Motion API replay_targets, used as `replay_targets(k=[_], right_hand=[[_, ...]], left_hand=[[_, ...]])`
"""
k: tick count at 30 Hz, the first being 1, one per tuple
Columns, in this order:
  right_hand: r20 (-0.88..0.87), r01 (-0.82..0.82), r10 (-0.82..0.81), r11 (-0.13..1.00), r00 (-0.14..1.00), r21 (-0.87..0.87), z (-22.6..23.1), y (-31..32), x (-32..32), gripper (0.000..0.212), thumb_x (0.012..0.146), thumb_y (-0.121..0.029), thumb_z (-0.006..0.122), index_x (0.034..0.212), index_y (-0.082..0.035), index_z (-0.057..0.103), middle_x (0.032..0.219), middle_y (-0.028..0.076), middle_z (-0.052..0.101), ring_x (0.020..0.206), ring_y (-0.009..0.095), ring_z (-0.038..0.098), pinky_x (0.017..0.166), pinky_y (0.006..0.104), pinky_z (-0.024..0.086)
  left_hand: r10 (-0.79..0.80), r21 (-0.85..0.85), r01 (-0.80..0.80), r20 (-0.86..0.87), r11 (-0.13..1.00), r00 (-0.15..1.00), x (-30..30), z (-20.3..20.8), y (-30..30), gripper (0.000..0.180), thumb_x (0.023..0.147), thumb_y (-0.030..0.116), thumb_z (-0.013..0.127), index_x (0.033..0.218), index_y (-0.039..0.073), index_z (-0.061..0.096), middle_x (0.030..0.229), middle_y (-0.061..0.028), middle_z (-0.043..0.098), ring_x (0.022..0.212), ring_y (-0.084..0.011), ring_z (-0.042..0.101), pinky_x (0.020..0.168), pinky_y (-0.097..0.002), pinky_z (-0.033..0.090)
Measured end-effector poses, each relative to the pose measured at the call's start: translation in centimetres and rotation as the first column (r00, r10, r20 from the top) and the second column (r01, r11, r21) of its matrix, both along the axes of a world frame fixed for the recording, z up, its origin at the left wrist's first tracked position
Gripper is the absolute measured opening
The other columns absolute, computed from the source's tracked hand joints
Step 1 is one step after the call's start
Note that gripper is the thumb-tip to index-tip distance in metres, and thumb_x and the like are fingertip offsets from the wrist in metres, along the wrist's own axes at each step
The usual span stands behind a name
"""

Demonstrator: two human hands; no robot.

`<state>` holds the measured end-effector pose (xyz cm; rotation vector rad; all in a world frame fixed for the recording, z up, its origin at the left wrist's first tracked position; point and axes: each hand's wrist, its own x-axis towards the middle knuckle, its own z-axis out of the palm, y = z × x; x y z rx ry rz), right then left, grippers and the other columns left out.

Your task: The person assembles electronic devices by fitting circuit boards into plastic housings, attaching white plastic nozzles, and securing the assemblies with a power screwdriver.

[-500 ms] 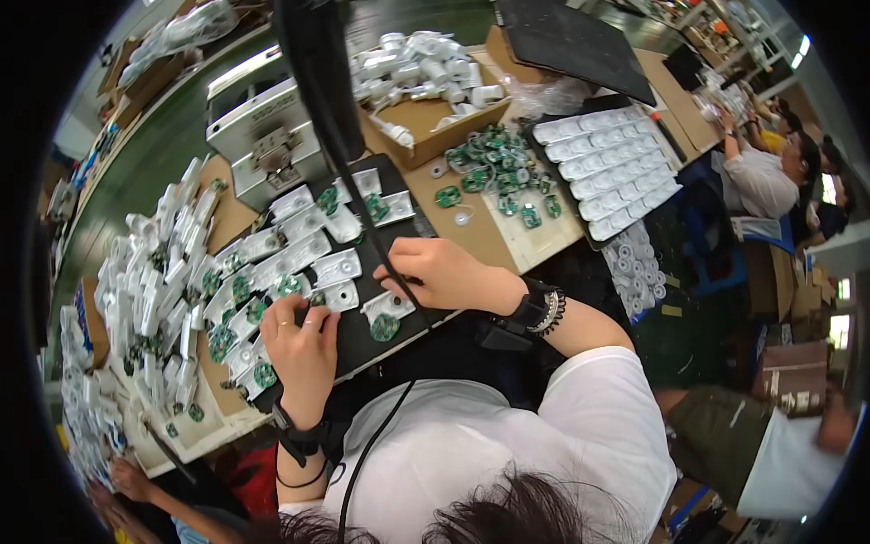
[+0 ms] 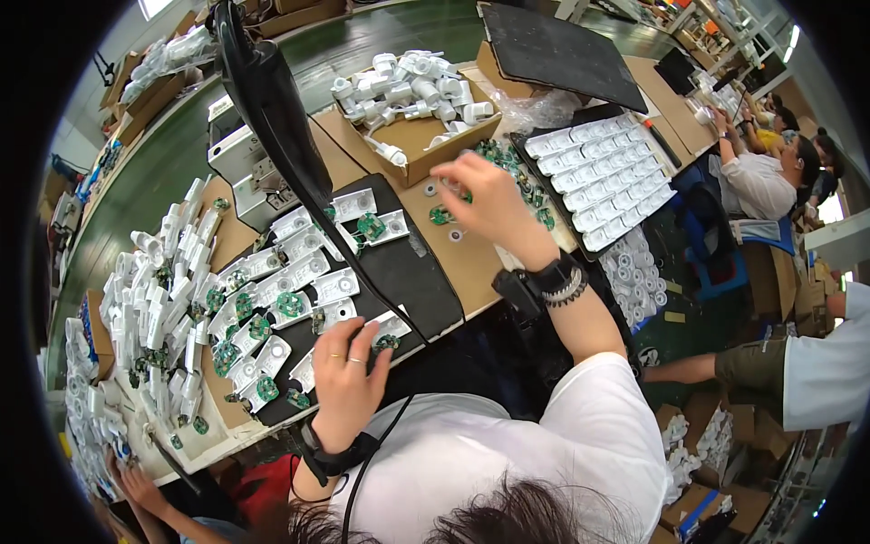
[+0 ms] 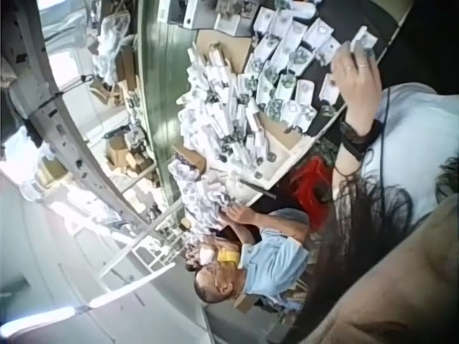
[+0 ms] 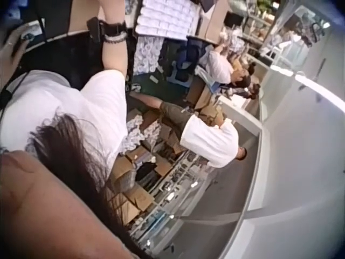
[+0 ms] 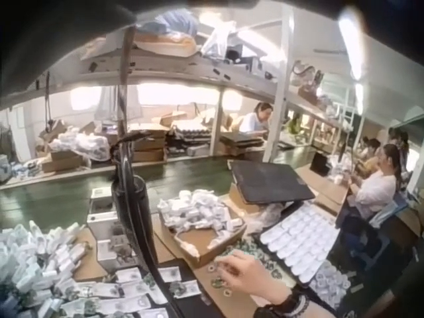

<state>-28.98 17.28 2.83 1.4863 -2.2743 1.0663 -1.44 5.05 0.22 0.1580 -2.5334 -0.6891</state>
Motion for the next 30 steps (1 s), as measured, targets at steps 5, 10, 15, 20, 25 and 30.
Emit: replay_targets(k=[5, 10, 15, 20, 25, 30], right_hand=[[0.008, -0.045, 0.044, 0.991, 0.999, 0.123, 1.5, -5.0, -7.0, 0.021, 0.084, -0.014, 0.067, 0.103, -0.003, 0.068, 0.089, 0.011, 0.067, 0.077, 0.018, 0.067, 0.067, 0.0296, 0.053], [0.247, -0.205, 0.076, 0.808, 0.966, 0.552, 0.6, -10.6, -9.1, 0.041, 0.073, -0.028, 0.071, 0.108, -0.006, 0.068, 0.097, 0.014, 0.071, 0.087, 0.03, 0.068, 0.079, 0.0337, 0.054], [-0.028, -0.116, 0.143, 0.89, 0.989, 0.44, -1.6, -10.7, -11.2, 0.045, 0.074, -0.027, 0.071, 0.112, -0.002, 0.065, 0.092, 0.012, 0.071, 0.083, 0.03, 0.068, 0.075, 0.0359, 0.053], [0.23, -0.056, 0.031, 0.993, 0.973, 0.102, 4.5, -5.0, -4.5, 0.031, 0.083, -0.017, 0.063, 0.112, -0.01, 0.067, 0.083, 0.005, 0.065, 0.073, 0.013, 0.06, 0.062, 0.0258, 0.047], [0.107, -0.28, 0.259, 0.875, 0.96, 0.395, 3.3, 0.1, 2.6, 0.036, 0.076, -0.01, 0.069, 0.111, -0.006, 0.064, 0.099, 0.009, 0.064, 0.081, 0.026, 0.062, 0.071, 0.0341, 0.05], [0.077, -0.27, 0.272, 0.799, 0.959, 0.537, 1.4, 1.2, 5.6, 0.033, 0.074, -0.012, 0.073, 0.104, -0.004, 0.063, 0.099, 0.01, 0.064, 0.09, 0.032, 0.061, 0.076, 0.0388, 0.05]], left_hand=[[-0.048, -0.048, 0.048, 0.004, 0.998, 0.999, -1.0, -0.7, 1.2, 0.046, 0.076, 0.01, 0.072, 0.118, -0.002, 0.059, 0.12, -0.017, 0.057, 0.109, -0.0344, 0.055, 0.094, -0.0439, 0.045], [0.007, -0.04, -0.006, 0.024, 0.999, 1.0, -1.1, -1.9, 1.6, 0.05, 0.077, 0.009, 0.071, 0.122, -0.005, 0.056, 0.12, -0.0192, 0.058, 0.11, -0.0352, 0.056, 0.096, -0.0434, 0.046], [0.027, -0.002, -0.027, -0.003, 1.0, 1.0, -2.1, -1.5, 1.7, 0.048, 0.075, 0.005, 0.07, 0.121, -0.004, 0.057, 0.119, -0.0196, 0.058, 0.107, -0.0359, 0.057, 0.092, -0.0434, 0.048], [0.052, 0.021, -0.051, -0.028, 0.998, 0.998, -1.7, -1.9, 1.3, 0.047, 0.074, 0.004, 0.069, 0.119, -0.003, 0.058, 0.117, -0.018, 0.059, 0.106, -0.034, 0.057, 0.092, -0.0425, 0.045], [0.072, -0.032, -0.071, 0.008, 0.997, 0.997, -1.6, -1.6, 1.0, 0.048, 0.072, 0.006, 0.07, 0.118, -0.002, 0.06, 0.115, -0.0152, 0.06, 0.104, -0.031, 0.058, 0.094, -0.0412, 0.041], [0.087, -0.03, -0.086, 0.032, 0.996, 0.996, -1.5, -1.5, 1.0, 0.044, 0.074, 0.01, 0.072, 0.116, 0.0, 0.061, 0.112, -0.0124, 0.062, 0.102, -0.0293, 0.058, 0.093, -0.0408, 0.039]])
